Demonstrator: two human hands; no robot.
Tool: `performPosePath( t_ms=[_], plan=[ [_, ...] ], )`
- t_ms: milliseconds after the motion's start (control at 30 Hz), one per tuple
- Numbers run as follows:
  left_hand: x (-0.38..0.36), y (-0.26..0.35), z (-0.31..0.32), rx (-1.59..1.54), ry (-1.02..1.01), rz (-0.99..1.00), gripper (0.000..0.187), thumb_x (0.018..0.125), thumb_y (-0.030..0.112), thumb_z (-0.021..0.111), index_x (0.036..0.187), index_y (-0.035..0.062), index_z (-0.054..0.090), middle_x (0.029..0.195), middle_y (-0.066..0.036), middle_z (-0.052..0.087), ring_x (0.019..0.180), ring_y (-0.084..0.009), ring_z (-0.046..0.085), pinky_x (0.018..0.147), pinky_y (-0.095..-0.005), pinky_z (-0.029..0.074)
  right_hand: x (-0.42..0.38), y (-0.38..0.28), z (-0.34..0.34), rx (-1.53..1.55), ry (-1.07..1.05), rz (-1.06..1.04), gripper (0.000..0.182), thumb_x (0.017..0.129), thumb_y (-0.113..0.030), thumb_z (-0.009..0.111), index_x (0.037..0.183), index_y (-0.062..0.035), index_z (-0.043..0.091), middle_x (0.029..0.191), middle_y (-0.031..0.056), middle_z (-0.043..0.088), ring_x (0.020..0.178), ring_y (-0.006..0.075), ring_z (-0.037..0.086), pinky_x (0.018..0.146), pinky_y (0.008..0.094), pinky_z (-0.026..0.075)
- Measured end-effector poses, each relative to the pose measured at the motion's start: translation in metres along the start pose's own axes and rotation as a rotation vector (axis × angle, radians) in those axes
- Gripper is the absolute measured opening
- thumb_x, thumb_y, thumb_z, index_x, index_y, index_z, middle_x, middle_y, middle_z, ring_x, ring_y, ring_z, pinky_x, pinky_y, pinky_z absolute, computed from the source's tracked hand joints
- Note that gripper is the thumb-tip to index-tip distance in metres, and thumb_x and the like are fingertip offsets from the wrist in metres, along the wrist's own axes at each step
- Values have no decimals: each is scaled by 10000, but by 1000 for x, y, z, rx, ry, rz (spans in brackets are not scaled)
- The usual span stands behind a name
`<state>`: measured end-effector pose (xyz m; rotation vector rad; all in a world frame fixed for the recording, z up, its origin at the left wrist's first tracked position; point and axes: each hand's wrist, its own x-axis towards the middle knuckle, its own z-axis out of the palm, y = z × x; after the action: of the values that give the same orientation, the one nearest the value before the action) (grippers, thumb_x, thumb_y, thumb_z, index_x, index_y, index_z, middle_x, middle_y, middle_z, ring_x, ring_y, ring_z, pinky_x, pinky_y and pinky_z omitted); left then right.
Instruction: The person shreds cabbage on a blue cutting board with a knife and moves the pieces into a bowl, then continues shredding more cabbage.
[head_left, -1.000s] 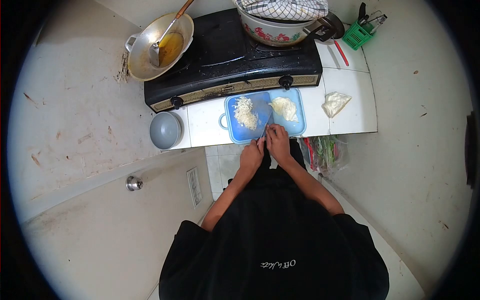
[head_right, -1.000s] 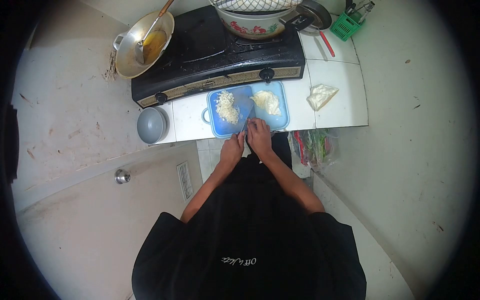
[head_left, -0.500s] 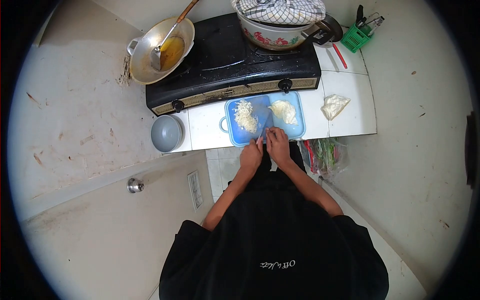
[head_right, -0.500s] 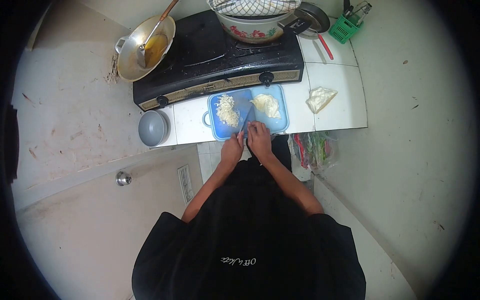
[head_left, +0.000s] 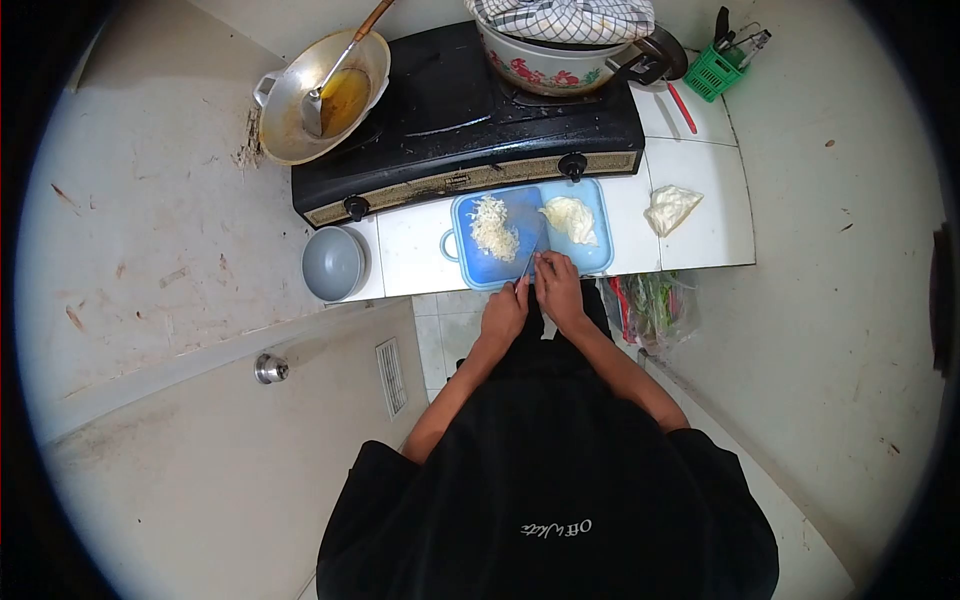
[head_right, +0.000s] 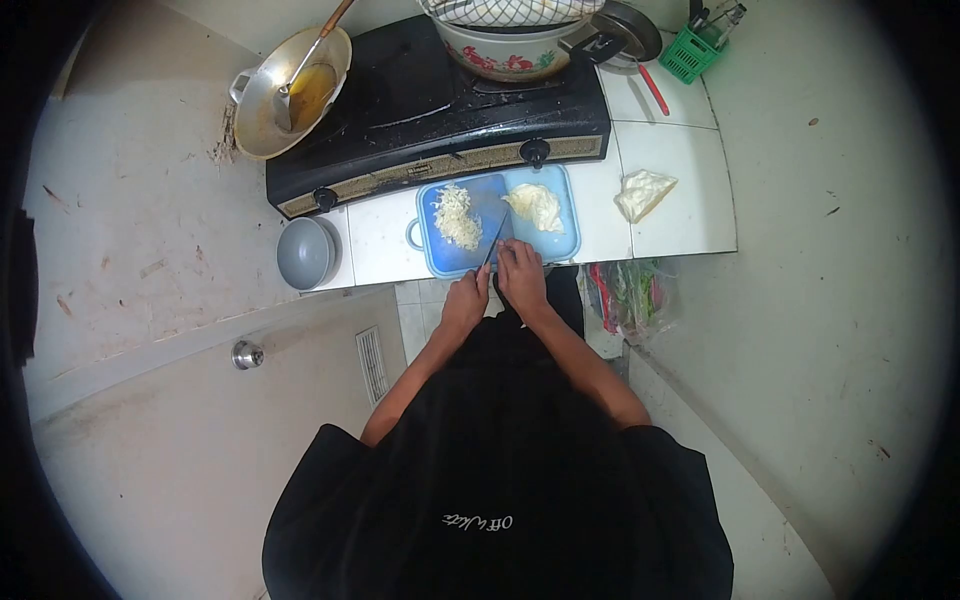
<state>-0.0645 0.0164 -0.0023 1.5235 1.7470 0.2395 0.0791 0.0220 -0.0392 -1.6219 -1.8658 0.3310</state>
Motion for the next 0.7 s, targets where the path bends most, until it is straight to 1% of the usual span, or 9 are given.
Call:
performPosePath(
  t_ms=[233, 300, 333, 400, 433, 500, 533, 600, 700],
  plan=[
    [2, -4, 6, -29, -25, 4, 590, 1079, 471, 438, 993, -69, 661, 869, -377, 668, 888, -557, 660, 778, -625, 518, 1, -2, -3, 20, -6, 0, 296, 921, -99, 649, 1189, 23, 679, 1129, 113, 608, 1053, 295, 592, 853, 426, 479],
    [2, 0, 7, 79, 16, -7, 572, 1074, 478, 446, 998, -49, 655, 850, -359, 678, 855, -547, 671, 745, -618, 531, 3, 0, -3, -20, -19, -14, 292, 917, -97, 651, 1183, 19, 682, 1120, 107, 611, 1053, 286, 592, 852, 424, 478],
    [3, 3, 6, 79, 18, -4, 572, 1074, 478, 446, 998, -49, 655, 850, -359, 678, 855, -547, 671, 745, -618, 531, 3, 0, -3, -21, -17, -15, 292, 917, -97, 651, 1183, 19, 682, 1120, 107, 611, 1053, 286, 592, 852, 424, 478],
    [6, 7, 6, 203, 61, 11, 556, 1068, 488, 454, 991, -27, 649, 827, -339, 684, 823, -534, 681, 704, -613, 540, 1, -1, -3, -16, -58, 16, 292, 927, -114, 646, 1187, 14, 683, 1143, 102, 616, 1047, 276, 594, 868, 424, 468],
    [6, 7, 6, 200, 67, 12, 556, 1068, 488, 454, 991, -27, 649, 827, -339, 684, 823, -534, 681, 704, -613, 540, 1, -1, -3, -17, -56, 9, 292, 927, -114, 646, 1187, 14, 683, 1143, 102, 616, 1047, 276, 594, 868, 424, 468],
    [7, 4, 6, 182, 112, 23, 552, 1066, 494, 459, 970, -17, 645, 804, -327, 684, 794, -531, 681, 675, -613, 543, 1, -6, -3, -44, -36, 25, 331, 946, -156, 641, 1241, -9, 671, 1194, 99, 608, 1072, 269, 582, 922, 443, 440],
    [10, 0, 4, 182, 118, 26, 552, 1066, 494, 459, 970, -17, 645, 804, -327, 684, 794, -531, 681, 675, -613, 543, 2, -8, -2, -44, -31, 19, 331, 946, -156, 641, 1241, -9, 671, 1194, 99, 608, 1072, 269, 582, 922, 443, 440],
    [15, -8, -3, 137, 165, -28, 534, 1064, 488, 459, 988, -4, 652, 805, -320, 692, 776, -524, 690, 683, -604, 555, 2, -12, -4, -118, -55, -4, 373, 966, -206, 635, 1301, -43, 653, 1231, 99, 594, 1129, 267, 562, 983, 467, 397],
    [16, -11, -15, 67, 162, -20, 538, 1059, 492, 466, 997, -4, 664, 809, -323, 692, 783, -525, 686, 696, -604, 548, 13, -16, -1, -154, -57, -32, 392, 977, -231, 633, 1330, -62, 640, 1253, 92, 585, 1178, 260, 542, 1012, 480, 373]
  ],
)
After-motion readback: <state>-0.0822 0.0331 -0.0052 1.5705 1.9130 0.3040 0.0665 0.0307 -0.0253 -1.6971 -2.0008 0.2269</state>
